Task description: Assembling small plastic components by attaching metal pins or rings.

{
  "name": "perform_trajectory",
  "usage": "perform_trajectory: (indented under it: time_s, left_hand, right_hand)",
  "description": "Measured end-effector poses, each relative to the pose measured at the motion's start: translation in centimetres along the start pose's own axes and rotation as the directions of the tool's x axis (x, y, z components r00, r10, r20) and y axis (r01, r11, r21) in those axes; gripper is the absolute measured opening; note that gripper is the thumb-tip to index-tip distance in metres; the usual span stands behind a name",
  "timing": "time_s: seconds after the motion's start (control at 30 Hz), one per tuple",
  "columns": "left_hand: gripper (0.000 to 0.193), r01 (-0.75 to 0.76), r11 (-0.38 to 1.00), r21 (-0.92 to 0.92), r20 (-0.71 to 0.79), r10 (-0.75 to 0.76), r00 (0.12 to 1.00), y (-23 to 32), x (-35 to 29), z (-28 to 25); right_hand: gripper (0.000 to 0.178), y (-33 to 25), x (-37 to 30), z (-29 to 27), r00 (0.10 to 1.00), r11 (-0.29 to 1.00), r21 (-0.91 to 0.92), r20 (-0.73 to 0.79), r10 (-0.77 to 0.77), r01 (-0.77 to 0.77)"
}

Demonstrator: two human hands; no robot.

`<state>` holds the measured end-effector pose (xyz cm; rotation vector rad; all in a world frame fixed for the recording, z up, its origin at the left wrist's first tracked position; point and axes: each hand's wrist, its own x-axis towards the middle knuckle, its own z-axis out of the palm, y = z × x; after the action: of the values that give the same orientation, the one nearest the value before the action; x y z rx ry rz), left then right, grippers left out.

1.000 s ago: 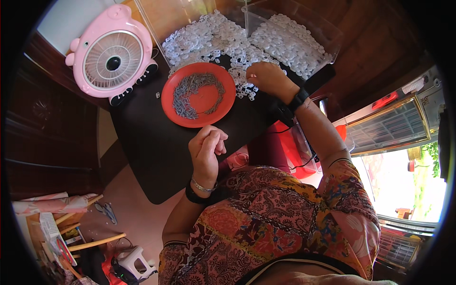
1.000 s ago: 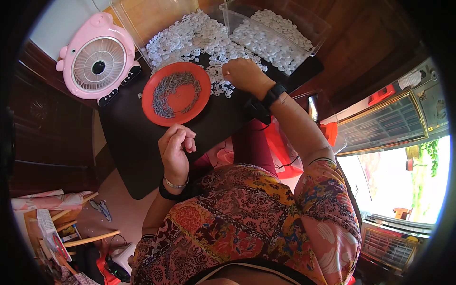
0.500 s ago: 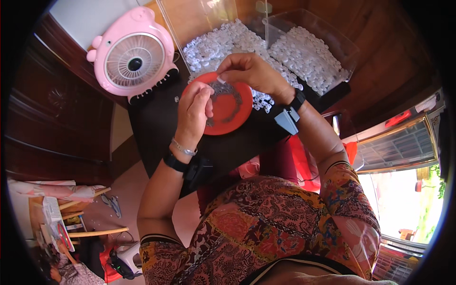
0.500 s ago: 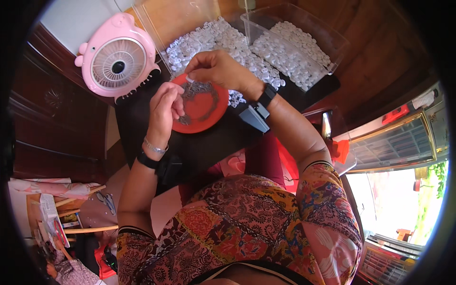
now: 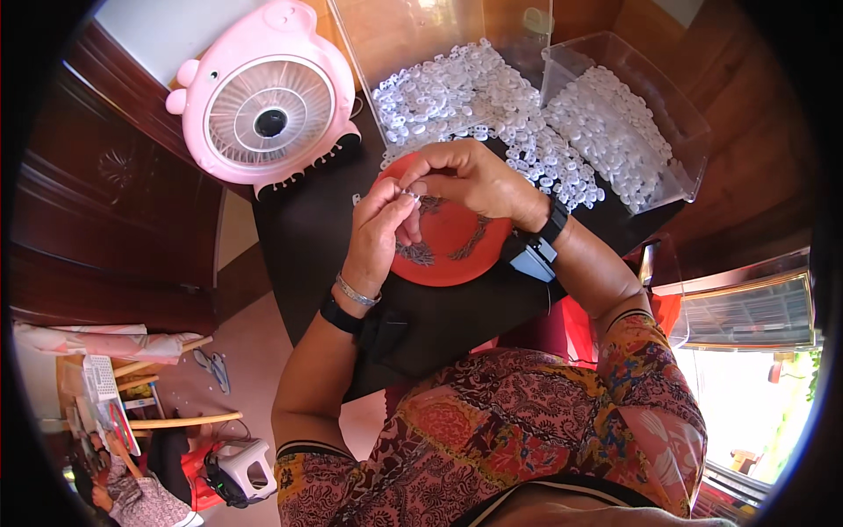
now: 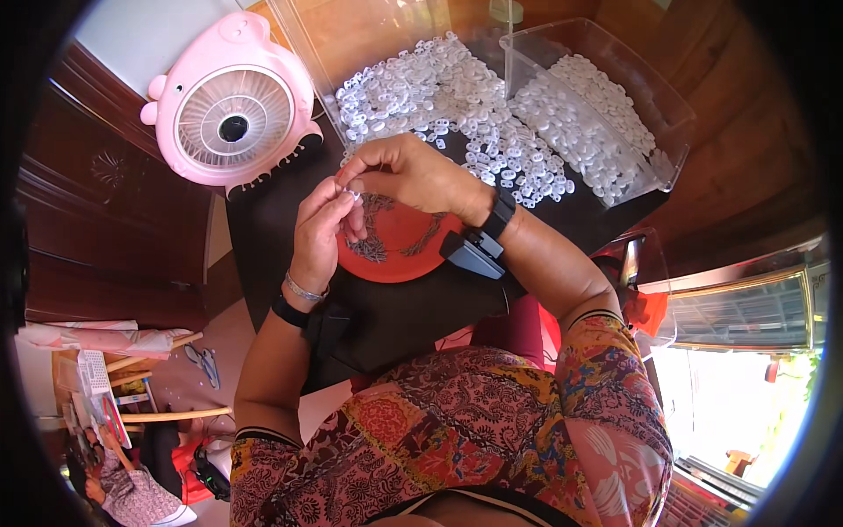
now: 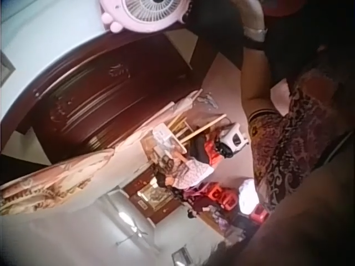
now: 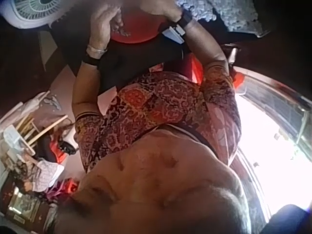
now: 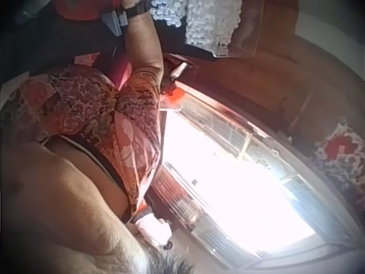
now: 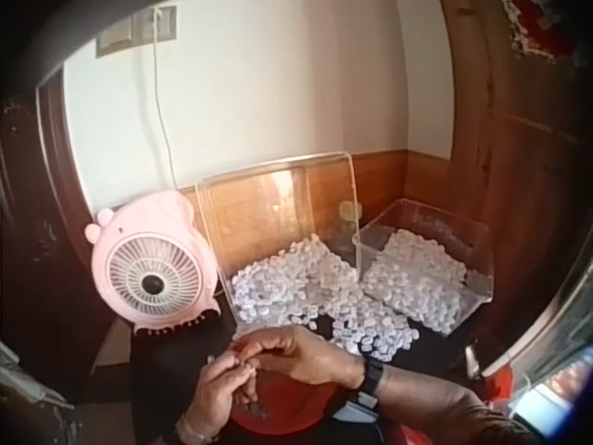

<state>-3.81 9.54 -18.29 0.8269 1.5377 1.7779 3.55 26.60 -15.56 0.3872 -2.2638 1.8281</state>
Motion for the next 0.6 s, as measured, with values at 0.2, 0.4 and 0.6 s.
perform_trajectory:
  time_s: [0.2, 0.4, 0.6]
  left_hand:
    - [0.018, -0.045, 0.998, -0.041, -0.129, 0.039, 0.991, -1.4, 0.5, -0.4]
    - [0.013, -0.067, 0.997, -0.038, -0.234, 0.056, 0.971, -1.7, 0.7, -0.5]
    - [0.012, -0.040, 0.999, -0.029, -0.248, 0.031, 0.968, -1.8, 0.6, -0.4]
  right_hand:
    - [0.011, 0.5, -0.6, -1.8, 0.997, 0.843, -0.532, 0.017, -0.082, 0.078]
    - [0.011, 3.1, -1.1, -1.4, 0.988, 0.412, -0.904, 0.146, 0.049, 0.113]
    - [0.011, 4.3, -1.0, -1.1, 0.993, 0.315, -0.942, 0.118, -0.020, 0.118]
